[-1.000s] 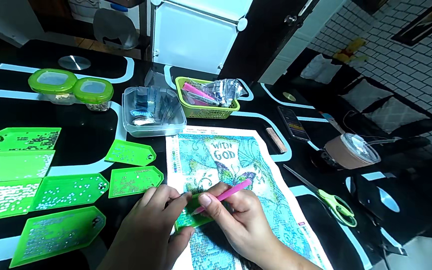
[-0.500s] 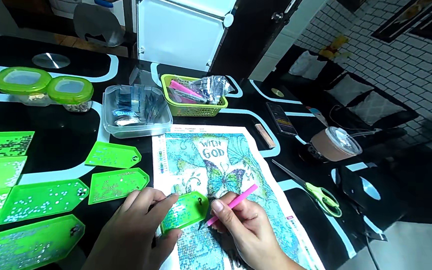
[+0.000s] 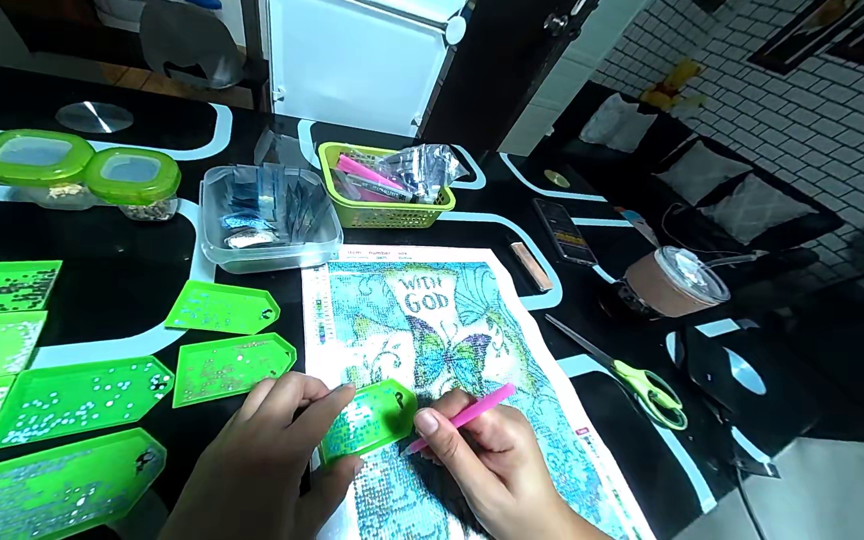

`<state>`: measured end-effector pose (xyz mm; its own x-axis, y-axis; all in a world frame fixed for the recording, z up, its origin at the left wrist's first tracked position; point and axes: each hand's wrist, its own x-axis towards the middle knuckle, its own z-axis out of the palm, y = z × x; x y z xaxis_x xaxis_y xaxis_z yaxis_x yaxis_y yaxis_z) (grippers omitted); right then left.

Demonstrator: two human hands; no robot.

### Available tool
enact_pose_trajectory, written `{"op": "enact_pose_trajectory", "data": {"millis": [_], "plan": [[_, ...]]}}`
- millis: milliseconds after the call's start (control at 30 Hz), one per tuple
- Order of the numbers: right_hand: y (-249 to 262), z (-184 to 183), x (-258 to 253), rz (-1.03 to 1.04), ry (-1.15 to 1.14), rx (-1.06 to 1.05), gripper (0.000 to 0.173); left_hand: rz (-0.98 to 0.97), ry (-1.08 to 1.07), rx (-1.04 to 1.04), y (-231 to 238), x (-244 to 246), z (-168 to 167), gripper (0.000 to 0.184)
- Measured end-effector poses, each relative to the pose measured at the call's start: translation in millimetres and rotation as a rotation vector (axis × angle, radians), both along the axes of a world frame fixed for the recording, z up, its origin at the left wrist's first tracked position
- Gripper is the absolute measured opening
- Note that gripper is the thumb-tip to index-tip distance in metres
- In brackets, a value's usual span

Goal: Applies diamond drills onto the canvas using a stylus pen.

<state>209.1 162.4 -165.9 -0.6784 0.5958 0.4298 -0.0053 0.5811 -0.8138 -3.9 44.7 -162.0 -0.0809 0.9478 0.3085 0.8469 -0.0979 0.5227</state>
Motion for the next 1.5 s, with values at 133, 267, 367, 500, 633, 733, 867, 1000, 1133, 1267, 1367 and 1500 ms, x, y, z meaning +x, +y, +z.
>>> {"op": "enact_pose_trajectory", "data": {"millis": [133, 267, 367, 500, 633, 733, 867, 1000, 1133, 1267, 1367, 1500], "plan": [[0.6, 1.3, 0.6, -0.001, 0.026, 0.003, 0.026, 0.007, -0.002, -0.002, 0.3, 0.5, -0.4, 0.045], [0.1, 0.3, -0.4, 0.018, 0.029, 0.019, 0.026, 0.007, 0.009, 0.001, 0.4, 0.0, -0.1, 0.046], [-1.4, 0.5, -0.1, 0.014, -0.004, 0.066, 0.028, 0.009, 0.011, 0.005, 0.2, 0.0, -0.5, 0.045], [-3.6, 2.4, 0.1, -0.001, -0.048, 0.196, 0.028, 0.011, 0.018, 0.017, 0.3, -0.3, -2.7, 0.046], [-5.2, 7.6, -1.5, 0.018, -0.096, 0.312, 0.027, 0.019, 0.014, 0.038, 0.8, 0.2, -5.5, 0.046], [-1.9, 19.1, 1.6, 0.064, -0.172, 0.202, 0.029, 0.026, 0.019, 0.075, 1.4, 0.7, -9.0, 0.045], [8.2, 33.7, -7.1, 0.109, -0.108, -0.041, 0.028, 0.029, 0.041, 0.118, 2.6, 1.0, -11.7, 0.044], [3.8, 32.3, -31.3, 0.111, -0.049, 0.014, 0.027, 0.027, 0.076, 0.127, 2.8, 1.3, -11.3, 0.044], [3.1, 24.8, -41.7, 0.116, -0.093, 0.079, 0.028, 0.032, 0.091, 0.138, 3.2, 2.3, -10.5, 0.041], [3.4, 21.5, -42.0, 0.115, -0.096, 0.106, 0.028, 0.036, 0.088, 0.124, 2.3, 2.7, -10.3, 0.041], [3.3, 21.1, -41.0, 0.114, -0.105, 0.109, 0.028, 0.040, 0.095, 0.135, 3.0, 3.0, -11.8, 0.042], [3.3, 19.7, -40.8, 0.115, -0.107, 0.107, 0.028, 0.041, 0.108, 0.145, 3.8, 2.9, -12.8, 0.042]]}}
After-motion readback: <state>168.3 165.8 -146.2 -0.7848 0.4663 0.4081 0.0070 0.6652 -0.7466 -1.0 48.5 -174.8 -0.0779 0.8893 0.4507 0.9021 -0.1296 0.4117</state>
